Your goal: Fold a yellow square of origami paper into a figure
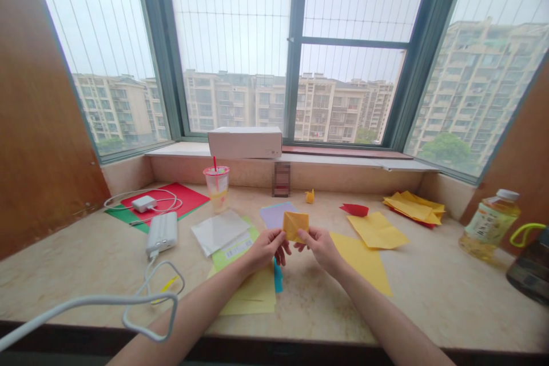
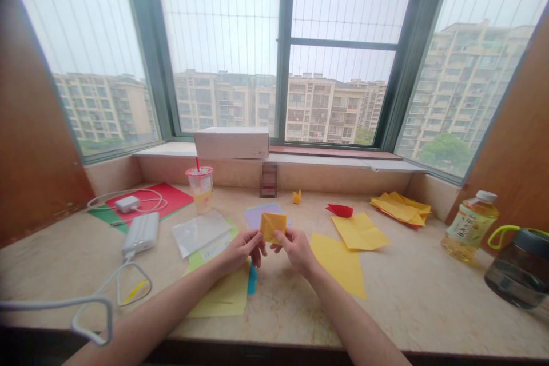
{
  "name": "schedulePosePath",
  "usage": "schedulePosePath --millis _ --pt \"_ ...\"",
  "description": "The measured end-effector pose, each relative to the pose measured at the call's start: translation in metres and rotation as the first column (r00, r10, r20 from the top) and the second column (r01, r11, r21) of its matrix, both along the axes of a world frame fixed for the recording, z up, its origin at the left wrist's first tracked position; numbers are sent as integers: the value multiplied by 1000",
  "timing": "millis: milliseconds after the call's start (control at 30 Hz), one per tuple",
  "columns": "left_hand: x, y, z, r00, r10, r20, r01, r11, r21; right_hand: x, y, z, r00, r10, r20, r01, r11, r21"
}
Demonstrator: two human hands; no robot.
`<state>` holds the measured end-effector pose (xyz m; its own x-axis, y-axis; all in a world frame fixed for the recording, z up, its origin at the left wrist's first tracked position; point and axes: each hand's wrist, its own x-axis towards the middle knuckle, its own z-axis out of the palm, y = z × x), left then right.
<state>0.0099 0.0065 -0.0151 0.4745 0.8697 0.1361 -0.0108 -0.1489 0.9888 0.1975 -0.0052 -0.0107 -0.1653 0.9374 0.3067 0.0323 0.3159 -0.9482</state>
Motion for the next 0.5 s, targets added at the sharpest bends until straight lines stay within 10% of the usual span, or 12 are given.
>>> schedulePosePath --millis 300,500 --pt "4 7 -5 995 94 -29 -93 994 53 -3 0 -6 999 38 -3 -38 999 -20" --pt "6 19 17 995 24 -97 -16 996 89 -3 1 3 999 45 -17 -45 999 -22"
